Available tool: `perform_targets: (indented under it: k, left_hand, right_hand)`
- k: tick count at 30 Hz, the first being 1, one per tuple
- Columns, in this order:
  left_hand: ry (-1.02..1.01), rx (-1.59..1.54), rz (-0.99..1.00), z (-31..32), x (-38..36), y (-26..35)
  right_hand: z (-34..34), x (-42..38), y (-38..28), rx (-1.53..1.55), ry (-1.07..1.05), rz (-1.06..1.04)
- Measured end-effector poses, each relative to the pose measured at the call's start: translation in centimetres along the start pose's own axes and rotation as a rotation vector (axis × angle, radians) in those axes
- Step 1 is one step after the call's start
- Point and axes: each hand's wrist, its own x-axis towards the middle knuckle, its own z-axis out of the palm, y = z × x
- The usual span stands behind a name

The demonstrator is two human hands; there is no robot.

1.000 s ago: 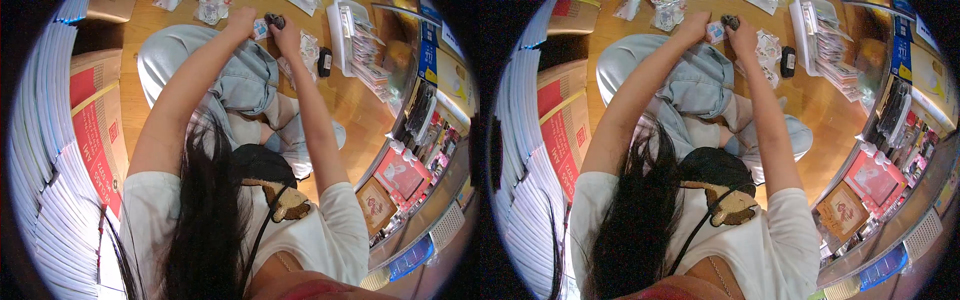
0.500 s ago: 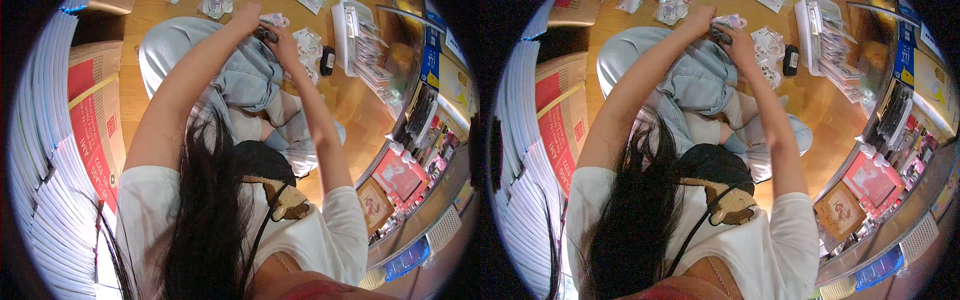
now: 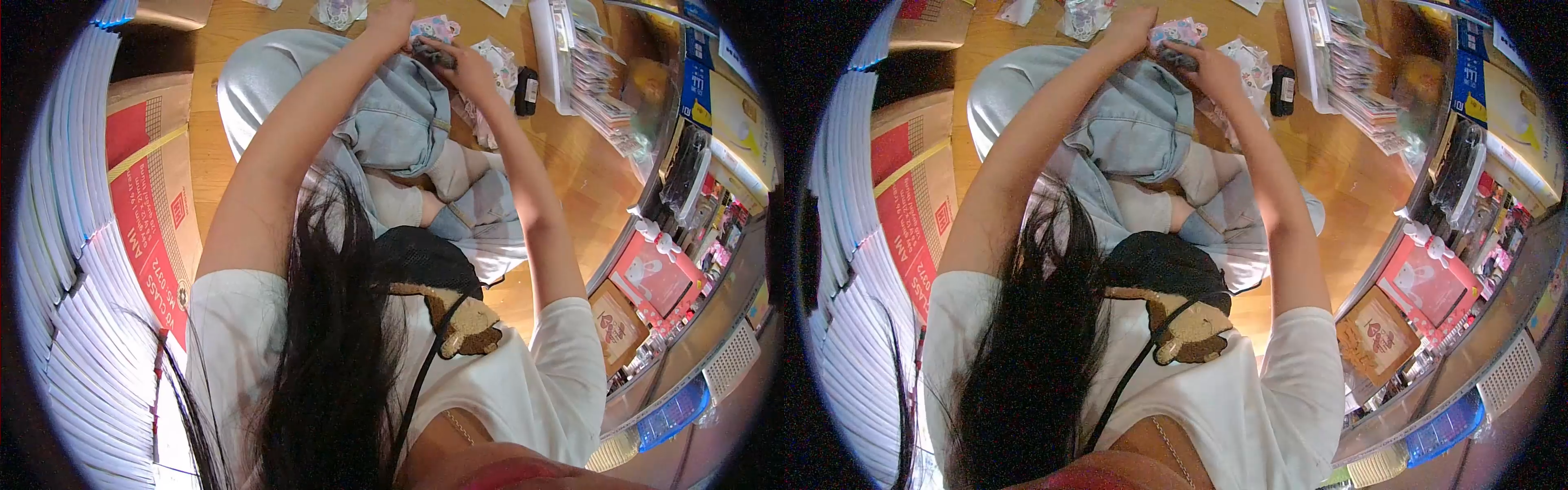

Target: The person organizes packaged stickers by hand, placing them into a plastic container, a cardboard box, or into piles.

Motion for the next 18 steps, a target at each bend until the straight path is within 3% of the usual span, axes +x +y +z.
perform_targets:
  k: [2,4,6,8,10,13,16,18]
  left_hand:
    - [-0.091,0.011,0.013,-2.5,-0.8,1.1]
    - [-0.253,0.045,0.022,-6.8,-1.9,3.0]
    - [-0.229,-0.045,0.004,-6.1,-1.8,2.5]
    - [-0.135,-0.050,-0.027,-3.1,-0.8,1.3]
    - [0.022,0.032,-0.079,-0.1,-0.1,0.1]
    - [-0.210,0.043,0.042,-5.8,-1.8,2.2]
    - [-0.061,-0.073,0.009,-4.3,-1.6,1.6]
    - [-0.009,-0.073,0.014,-3.4,-1.0,1.2]
  right_hand:
    - [-0.3,1.6,1.1,-0.073,-0.036,0.136]
    - [1.2,2.6,1.0,0.013,0.205,0.189]
    - [3.6,3.2,-0.6,0.167,0.330,0.231]
    - [2.2,1.8,-4.7,0.070,0.189,0.168]
    - [2.5,1.9,-2.0,0.021,0.177,-0.007]
    - [-0.1,4.6,-0.4,-0.160,-0.059,0.460]
    - [1.5,4.3,-1.9,0.001,0.293,0.403]
    - [2.2,2.9,-3.7,0.058,0.330,0.256]
